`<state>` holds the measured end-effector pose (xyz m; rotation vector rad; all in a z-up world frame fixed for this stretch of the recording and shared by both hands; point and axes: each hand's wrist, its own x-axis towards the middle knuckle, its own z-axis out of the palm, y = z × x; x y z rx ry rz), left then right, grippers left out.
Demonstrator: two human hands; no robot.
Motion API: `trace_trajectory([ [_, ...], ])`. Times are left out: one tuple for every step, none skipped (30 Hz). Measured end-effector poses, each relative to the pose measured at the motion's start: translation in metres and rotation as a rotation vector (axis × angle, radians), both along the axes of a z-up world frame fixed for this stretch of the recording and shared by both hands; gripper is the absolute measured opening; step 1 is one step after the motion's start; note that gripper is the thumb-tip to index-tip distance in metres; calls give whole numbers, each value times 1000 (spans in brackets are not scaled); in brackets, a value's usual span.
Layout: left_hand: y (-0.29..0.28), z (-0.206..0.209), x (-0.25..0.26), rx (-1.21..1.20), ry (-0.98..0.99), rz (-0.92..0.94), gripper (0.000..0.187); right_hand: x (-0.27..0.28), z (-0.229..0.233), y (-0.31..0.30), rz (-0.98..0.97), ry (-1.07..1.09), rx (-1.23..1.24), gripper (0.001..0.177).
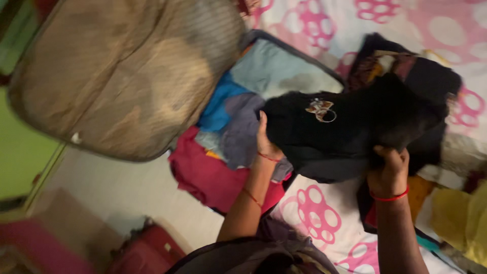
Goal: The person packs clothing items into a suitcase by hand, placing folded garments into the bag and smoothing them down to fit.
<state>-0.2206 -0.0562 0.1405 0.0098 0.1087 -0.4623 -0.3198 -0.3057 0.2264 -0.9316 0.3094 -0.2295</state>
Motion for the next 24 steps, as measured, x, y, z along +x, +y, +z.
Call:
trace_trajectory([
  [26, -4, -1, 98, 35, 30, 59, 2, -12, 11, 38, 3, -31, 31],
  [52, -10, -4, 194, 73, 59, 54, 4, -21, 20, 75, 4, -61, 26],
  [78, -17, -7, 261, 71, 100, 49, 4, -28, 31, 117, 63, -45, 27],
  [103, -25, -10, 329, 70, 140, 45, 4, -35, 47, 158, 123, -29, 29],
  [125, -30, -14, 394, 70, 173, 40, 4, -41, 64, 193, 183, -18, 30],
  [148, -33, -21, 406, 53, 185, 41, 6, -47, 81, 242, 180, -12, 32],
  [170, -34, -29, 415, 36, 190, 41, 5, -56, 96, 284, 178, -9, 33],
  [189, -33, -37, 424, 19, 195, 41, 2, -67, 111, 316, 212, -17, 34],
  [205, -29, -47, 416, 65, 241, 42, 1, -81, 122, 344, 243, -26, 35],
  [219, -24, -60, 408, 110, 287, 43, -4, -98, 132, 381, 277, -93, 30],
  [229, -20, -71, 418, 110, 328, 43, -13, -115, 144, 417, 310, -161, 27],
  [238, -17, -84, 429, 109, 368, 44, -23, -130, 154, 462, 314, -129, 26],
  [245, -16, -97, 439, 109, 408, 45, -34, -142, 163, 507, 319, -97, 25],
  [251, -18, -108, 455, 163, 420, 45, -40, -150, 170, 552, 325, -65, 24],
  [257, -22, -119, 469, 220, 431, 45, -46, -156, 177, 574, 371, -20, 28],
  [263, -28, -130, 482, 277, 442, 44, -56, -159, 187, 596, 418, 23, 33],
  [269, -36, -142, 496, 293, 440, 45, -64, -162, 193, 616, 467, 68, 39],
  [274, -46, -153, 509, 308, 437, 45, -69, -166, 196, 643, 511, 17, 39],
  [277, -58, -162, 522, 323, 434, 46, -78, -172, 200, 670, 554, -33, 40],
  [279, -73, -171, 542, 425, 412, 46, -87, -179, 203, 698, 597, -84, 41],
  [281, -88, -178, 561, 525, 387, 46, -94, -187, 205, 733, 650, -118, 42],
  [283, -103, -186, 579, 625, 361, 46, -101, -194, 205, 768, 703, -153, 44],
  [283, -120, -192, 686, 650, 377, 46, -104, -201, 204, 799, 756, -187, 46],
  [282, -136, -196, 794, 674, 392, 47, -105, -206, 202, 817, 763, -188, 46],
])
